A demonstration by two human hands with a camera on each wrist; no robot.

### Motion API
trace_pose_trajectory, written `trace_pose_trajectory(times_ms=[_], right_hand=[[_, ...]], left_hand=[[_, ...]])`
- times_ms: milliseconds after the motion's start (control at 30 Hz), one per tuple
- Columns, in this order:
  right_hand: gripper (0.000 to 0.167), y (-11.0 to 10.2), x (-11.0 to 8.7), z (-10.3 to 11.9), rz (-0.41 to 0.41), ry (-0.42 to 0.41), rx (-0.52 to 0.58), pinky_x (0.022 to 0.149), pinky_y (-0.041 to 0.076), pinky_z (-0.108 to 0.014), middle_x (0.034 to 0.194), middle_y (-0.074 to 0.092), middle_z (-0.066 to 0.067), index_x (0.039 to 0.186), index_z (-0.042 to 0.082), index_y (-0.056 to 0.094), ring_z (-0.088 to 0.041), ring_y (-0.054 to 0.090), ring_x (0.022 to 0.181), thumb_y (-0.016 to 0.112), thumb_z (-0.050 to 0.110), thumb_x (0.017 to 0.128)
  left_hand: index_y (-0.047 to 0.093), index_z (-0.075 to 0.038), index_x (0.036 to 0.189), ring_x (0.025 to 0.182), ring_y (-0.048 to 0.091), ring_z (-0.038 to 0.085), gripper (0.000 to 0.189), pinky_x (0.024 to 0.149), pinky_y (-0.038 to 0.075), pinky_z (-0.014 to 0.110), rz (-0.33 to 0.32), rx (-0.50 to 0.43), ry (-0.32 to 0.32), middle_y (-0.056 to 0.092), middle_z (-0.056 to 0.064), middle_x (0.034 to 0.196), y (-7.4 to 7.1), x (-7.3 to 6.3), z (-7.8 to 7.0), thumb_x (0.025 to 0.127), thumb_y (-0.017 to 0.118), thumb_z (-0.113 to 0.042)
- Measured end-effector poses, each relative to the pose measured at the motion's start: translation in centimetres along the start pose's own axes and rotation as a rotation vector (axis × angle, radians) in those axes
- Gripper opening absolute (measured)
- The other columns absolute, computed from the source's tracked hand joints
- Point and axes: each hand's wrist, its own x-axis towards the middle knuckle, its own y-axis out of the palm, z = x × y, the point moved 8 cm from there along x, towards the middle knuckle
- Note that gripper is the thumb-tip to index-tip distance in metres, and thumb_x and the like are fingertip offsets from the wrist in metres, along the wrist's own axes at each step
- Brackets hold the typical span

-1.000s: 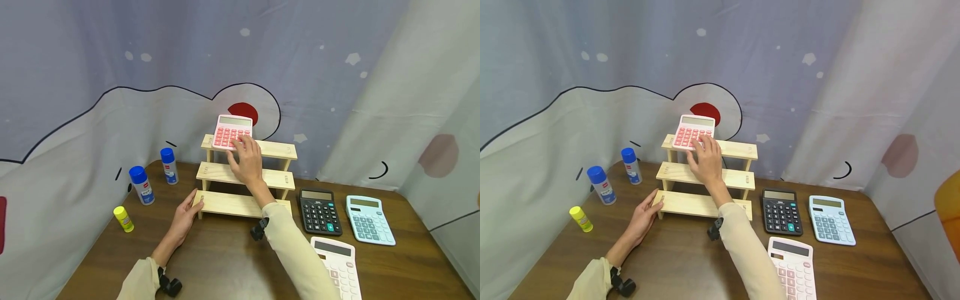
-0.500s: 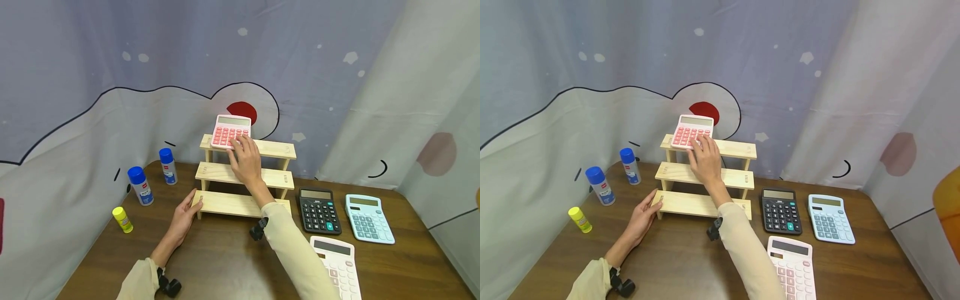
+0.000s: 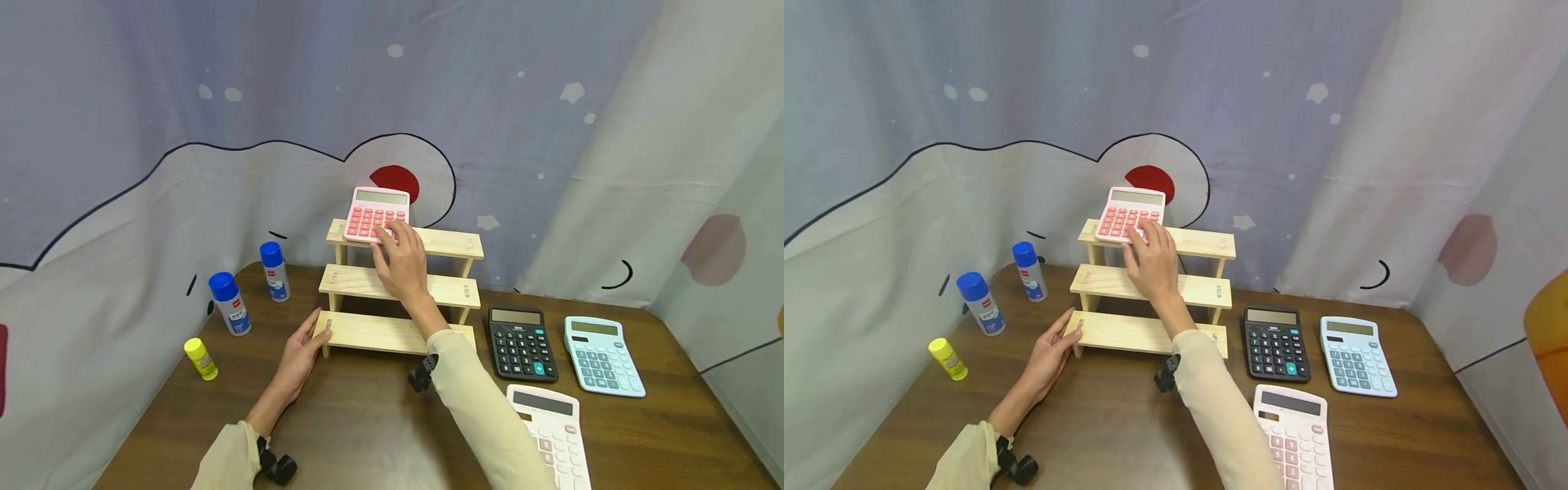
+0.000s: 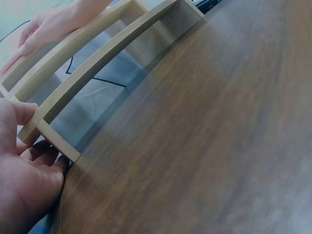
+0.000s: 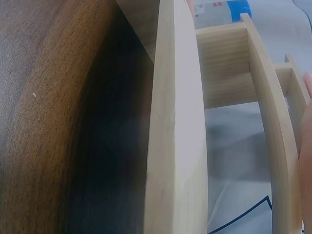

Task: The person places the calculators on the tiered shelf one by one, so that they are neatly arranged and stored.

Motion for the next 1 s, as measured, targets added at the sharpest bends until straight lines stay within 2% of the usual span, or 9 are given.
trace_pose_trajectory(times_ms=[333,1000], right_hand=[[0.036,0.21,0.02,-0.06,0.017,0.010,0.013,0.116,0.036,-0.041,0.133,0.060,-0.011,0.129,0.011,0.066,-0.028,0.049,0.132,0.055,0.029,0.101],[0.032,-0.07,0.04,0.19,-0.019,-0.026,-0.008,0.114,0.038,-0.042,0.132,0.062,-0.013,0.127,0.011,0.067,-0.029,0.052,0.130,0.054,0.027,0.103]], left_hand=[[0.019,-0.007,0.160,0.153,0.017,0.019,0.067,0.123,0.021,0.037,0.003,-0.004,0.012,0.014,0.009,0.168,-0.15,-0.01,-0.04,0.103,0.054,-0.017],[0.020,-0.008,0.160,0.152,0.018,0.017,0.066,0.123,0.022,0.036,-0.006,0.018,0.009,0.016,0.008,0.167,-0.02,-0.09,-0.06,0.104,0.053,-0.016]])
